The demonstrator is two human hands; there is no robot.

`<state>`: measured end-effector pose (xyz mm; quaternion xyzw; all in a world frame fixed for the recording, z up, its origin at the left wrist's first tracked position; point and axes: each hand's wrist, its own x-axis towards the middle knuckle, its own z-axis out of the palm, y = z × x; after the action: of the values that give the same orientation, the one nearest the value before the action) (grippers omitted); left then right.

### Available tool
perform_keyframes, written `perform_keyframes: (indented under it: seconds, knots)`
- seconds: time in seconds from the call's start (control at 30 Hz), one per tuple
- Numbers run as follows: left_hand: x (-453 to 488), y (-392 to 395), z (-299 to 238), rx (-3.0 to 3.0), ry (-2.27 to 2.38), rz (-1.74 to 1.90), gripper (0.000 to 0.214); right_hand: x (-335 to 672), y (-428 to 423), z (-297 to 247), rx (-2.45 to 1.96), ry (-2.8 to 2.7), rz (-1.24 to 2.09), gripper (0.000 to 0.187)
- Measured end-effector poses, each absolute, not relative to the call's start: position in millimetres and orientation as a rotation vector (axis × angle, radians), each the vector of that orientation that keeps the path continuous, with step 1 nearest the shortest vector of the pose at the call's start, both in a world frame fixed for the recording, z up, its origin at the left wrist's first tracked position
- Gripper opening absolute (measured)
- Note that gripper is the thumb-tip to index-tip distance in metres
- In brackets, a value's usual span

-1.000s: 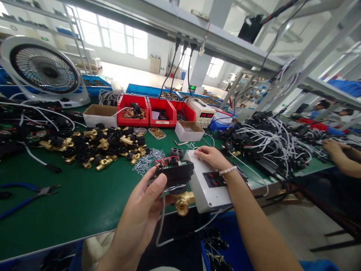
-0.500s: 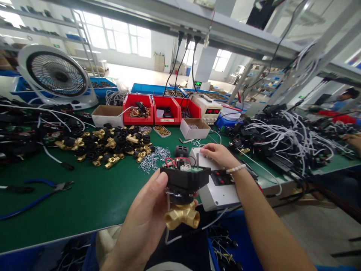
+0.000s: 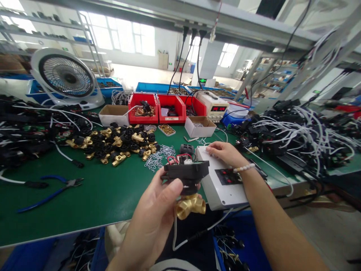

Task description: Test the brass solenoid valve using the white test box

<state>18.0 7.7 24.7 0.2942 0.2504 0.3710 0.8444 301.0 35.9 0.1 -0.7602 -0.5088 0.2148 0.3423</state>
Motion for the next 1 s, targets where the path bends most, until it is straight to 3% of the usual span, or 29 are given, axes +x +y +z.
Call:
perform_keyframes:
  seconds: [0.27, 0.47, 1.0]
  knots:
    - [24, 7, 18, 0.6, 0.473, 0.819, 0.046, 301, 35, 1, -1.981, -1.34, 0.553, 0.043]
    - [27, 2, 18, 0.494, 0.355, 0.795, 0.027, 300, 36, 1, -1.979, -1.328, 0.556, 0.048]
    - [27, -2, 19, 0.539, 0.354, 0.884, 0.025, 299, 35, 1, -1.952, -1.303, 0.563, 0.051]
